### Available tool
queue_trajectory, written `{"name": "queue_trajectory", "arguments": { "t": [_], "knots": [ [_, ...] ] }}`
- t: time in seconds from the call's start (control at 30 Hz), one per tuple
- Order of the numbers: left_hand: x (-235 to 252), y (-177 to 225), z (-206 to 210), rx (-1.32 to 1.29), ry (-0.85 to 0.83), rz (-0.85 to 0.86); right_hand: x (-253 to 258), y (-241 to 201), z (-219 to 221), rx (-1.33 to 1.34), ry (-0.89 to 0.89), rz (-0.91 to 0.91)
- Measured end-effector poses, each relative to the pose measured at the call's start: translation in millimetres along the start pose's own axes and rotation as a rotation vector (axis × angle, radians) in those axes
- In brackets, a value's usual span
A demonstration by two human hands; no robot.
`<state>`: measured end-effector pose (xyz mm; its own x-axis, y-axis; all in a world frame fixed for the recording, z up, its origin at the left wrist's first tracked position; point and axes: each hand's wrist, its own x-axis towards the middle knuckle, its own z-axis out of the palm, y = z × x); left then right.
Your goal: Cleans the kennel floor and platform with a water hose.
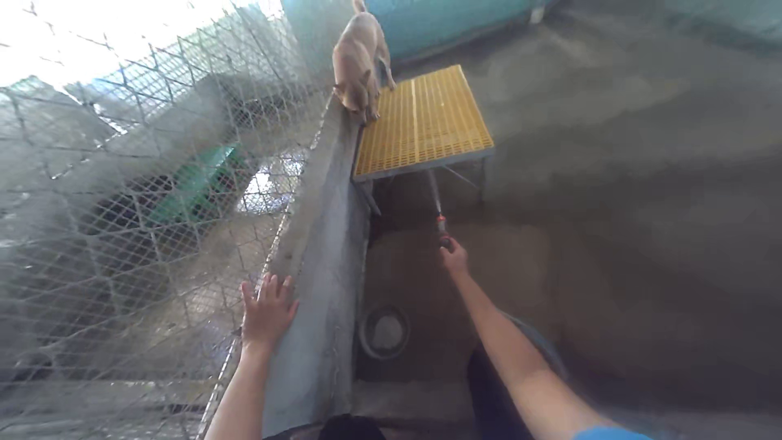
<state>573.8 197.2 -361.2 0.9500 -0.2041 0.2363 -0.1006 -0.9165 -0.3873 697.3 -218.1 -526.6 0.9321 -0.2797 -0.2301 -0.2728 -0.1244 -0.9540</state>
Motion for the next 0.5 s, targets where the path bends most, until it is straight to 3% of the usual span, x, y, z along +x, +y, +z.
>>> {"name": "queue_trajectory", "arguments": {
  "t": [0.5],
  "knots": [
    [0,-1,4,0.012,0.054,0.022,11,12,6,0.061,0.109,0.162]
  ]
}}
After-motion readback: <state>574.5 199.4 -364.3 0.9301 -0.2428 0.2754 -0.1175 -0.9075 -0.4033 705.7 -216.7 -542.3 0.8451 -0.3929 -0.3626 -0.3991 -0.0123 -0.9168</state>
